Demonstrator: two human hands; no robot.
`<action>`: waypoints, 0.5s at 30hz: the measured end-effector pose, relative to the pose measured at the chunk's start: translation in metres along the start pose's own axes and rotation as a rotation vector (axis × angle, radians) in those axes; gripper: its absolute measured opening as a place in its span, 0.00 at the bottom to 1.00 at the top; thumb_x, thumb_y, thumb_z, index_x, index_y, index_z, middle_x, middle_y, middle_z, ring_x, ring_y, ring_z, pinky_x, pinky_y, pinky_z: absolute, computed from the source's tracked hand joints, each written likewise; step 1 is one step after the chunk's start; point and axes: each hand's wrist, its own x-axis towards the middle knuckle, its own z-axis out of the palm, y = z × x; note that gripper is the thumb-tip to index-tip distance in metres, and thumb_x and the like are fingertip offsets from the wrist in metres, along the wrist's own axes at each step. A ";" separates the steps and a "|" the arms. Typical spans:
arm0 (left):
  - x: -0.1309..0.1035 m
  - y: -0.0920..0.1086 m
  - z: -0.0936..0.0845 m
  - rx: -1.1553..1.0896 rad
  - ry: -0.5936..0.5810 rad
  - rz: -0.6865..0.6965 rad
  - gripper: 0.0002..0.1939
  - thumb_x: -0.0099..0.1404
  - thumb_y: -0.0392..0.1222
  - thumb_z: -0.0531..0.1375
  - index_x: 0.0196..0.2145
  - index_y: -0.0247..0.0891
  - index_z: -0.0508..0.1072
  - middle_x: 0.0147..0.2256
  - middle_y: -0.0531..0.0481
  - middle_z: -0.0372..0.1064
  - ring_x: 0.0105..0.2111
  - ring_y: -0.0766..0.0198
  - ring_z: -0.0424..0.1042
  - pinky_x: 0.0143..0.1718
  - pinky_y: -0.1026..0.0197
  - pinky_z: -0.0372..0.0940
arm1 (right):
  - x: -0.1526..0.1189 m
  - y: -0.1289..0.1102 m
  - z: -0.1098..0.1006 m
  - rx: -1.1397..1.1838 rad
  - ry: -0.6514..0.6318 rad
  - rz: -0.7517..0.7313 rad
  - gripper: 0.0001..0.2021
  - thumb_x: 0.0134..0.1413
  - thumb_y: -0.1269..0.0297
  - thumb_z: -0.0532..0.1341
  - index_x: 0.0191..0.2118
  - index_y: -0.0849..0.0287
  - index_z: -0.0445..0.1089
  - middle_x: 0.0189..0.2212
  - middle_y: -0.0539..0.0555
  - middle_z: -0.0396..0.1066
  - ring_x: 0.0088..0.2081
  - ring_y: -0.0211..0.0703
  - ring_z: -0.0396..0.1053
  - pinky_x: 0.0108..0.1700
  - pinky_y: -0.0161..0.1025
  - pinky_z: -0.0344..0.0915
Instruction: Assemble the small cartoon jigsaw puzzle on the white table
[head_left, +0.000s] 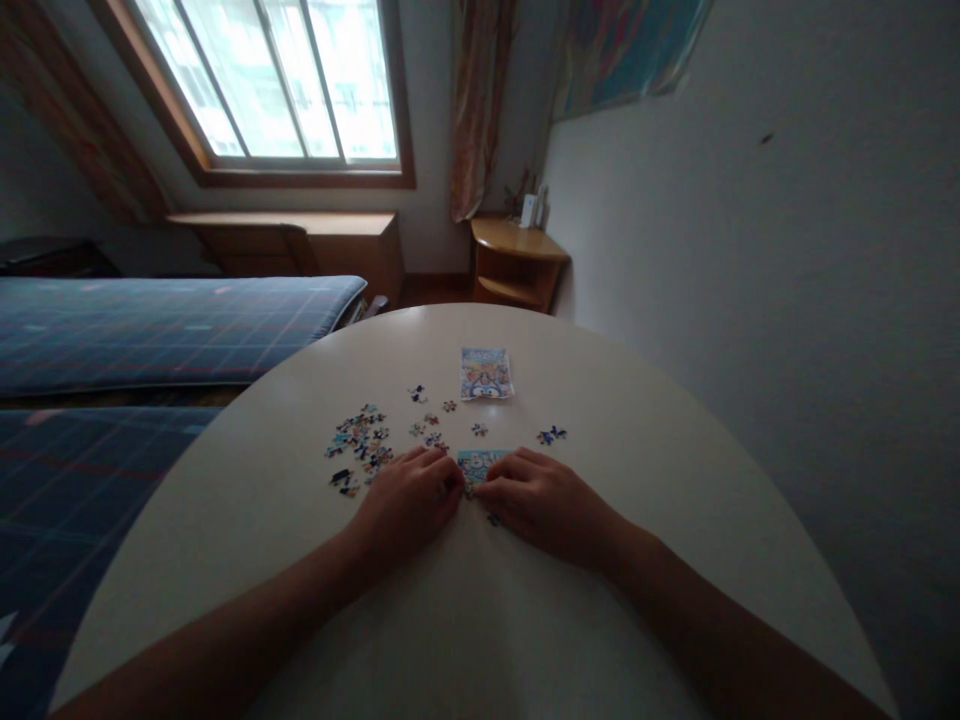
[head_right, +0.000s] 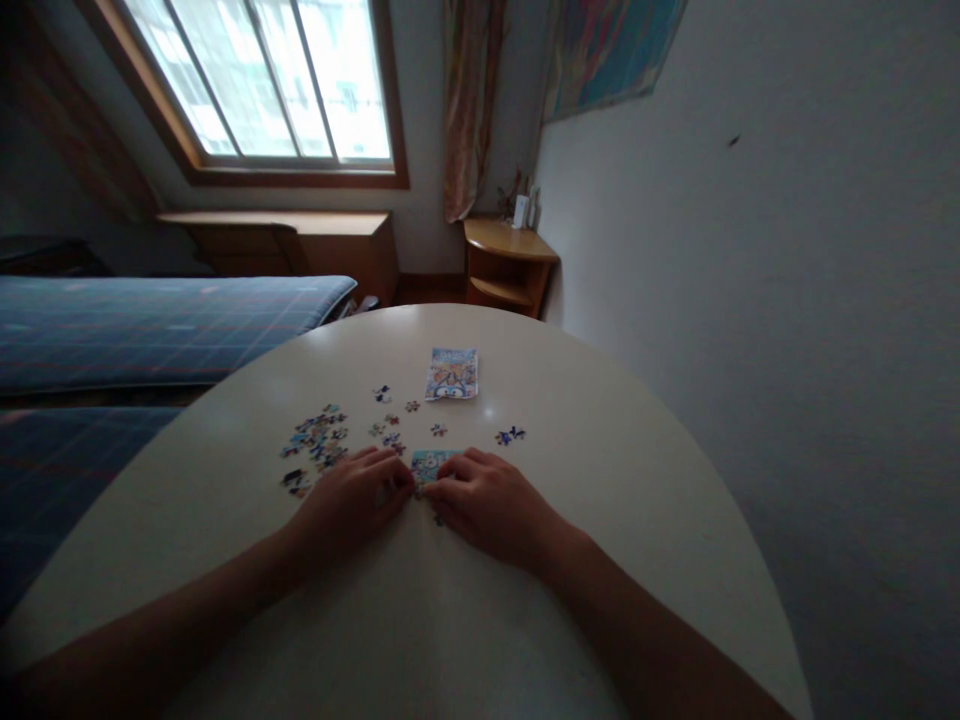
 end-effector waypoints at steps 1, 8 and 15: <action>0.000 0.001 0.000 0.029 0.001 0.001 0.04 0.65 0.35 0.58 0.33 0.40 0.73 0.35 0.48 0.74 0.38 0.56 0.71 0.43 0.55 0.65 | 0.000 0.000 -0.001 -0.010 -0.006 -0.009 0.10 0.64 0.66 0.58 0.47 0.53 0.75 0.41 0.55 0.74 0.41 0.42 0.69 0.47 0.41 0.68; -0.002 0.011 0.003 0.225 0.023 -0.023 0.07 0.69 0.35 0.54 0.33 0.37 0.71 0.35 0.47 0.73 0.38 0.55 0.72 0.43 0.53 0.66 | 0.001 0.000 -0.007 -0.071 -0.058 -0.093 0.12 0.66 0.62 0.56 0.50 0.50 0.74 0.42 0.55 0.73 0.42 0.43 0.69 0.46 0.42 0.68; -0.004 0.010 -0.003 0.188 0.000 0.022 0.03 0.67 0.35 0.58 0.34 0.38 0.72 0.36 0.48 0.74 0.39 0.55 0.72 0.44 0.52 0.68 | -0.001 0.000 -0.006 -0.059 -0.087 -0.070 0.15 0.62 0.59 0.60 0.52 0.53 0.73 0.44 0.57 0.73 0.45 0.46 0.69 0.49 0.45 0.67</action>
